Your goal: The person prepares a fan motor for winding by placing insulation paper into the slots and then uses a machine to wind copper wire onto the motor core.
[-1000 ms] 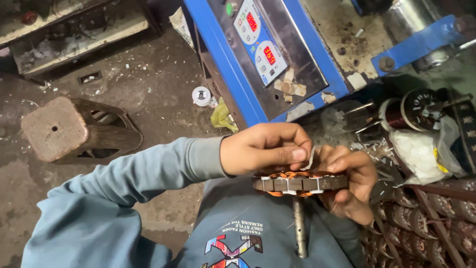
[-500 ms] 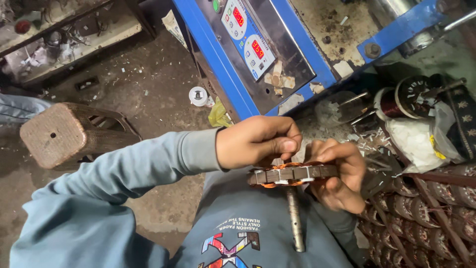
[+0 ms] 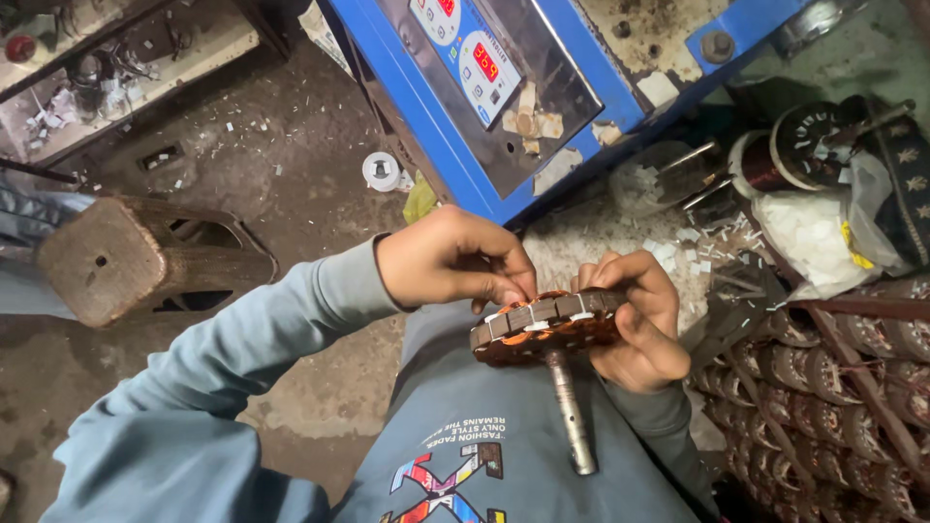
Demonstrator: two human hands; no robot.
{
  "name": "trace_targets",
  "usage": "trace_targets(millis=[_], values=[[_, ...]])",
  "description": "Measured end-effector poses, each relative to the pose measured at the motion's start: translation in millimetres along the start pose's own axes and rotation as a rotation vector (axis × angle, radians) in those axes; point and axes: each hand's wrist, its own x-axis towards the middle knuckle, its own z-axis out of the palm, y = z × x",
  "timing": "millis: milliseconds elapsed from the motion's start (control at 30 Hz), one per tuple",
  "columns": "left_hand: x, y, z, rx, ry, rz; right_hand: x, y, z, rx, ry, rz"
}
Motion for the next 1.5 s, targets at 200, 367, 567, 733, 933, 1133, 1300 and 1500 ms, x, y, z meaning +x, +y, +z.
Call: trace_targets(millis=[200,367,567,733,933,1133,1300,1500], values=[[-0.8,1.3,4.3,-0.101,-0.001,-0.027,-6.6,-2.2,1.4,0.001,0.018,0.003],[-1.0,-2.3,13.6,-0.072,0.019,0.016,-10.5,-3.8,1.7,0.007,0.023,0.005],[-0.8,-18.9,31.5,-0.423,0.015,-0.047,-12.6,-6.7,2.1,-0.01,0.023,-0.013],[2.6,-31.4,51.4,-0.637,0.076,-0.066,-16.3,-6.1,1.2,0.003,0.023,-0.029],[4.2,-42.2,65.1,-0.81,0.063,0.02,-20.7,-5.9,-1.4,-0.013,0.033,-0.037],[5.5,-54.8,68.3,-0.865,0.031,0.059,-23.7,-3.3,-3.5,-0.025,0.032,-0.026],[6.9,-56.9,69.1,-0.955,0.025,0.087,-23.5,-4.1,-3.8,-0.011,0.051,0.005],[7.6,-52.4,62.7,-0.799,0.184,-0.058,-24.2,-3.5,-7.3,0.022,0.053,-0.026]])
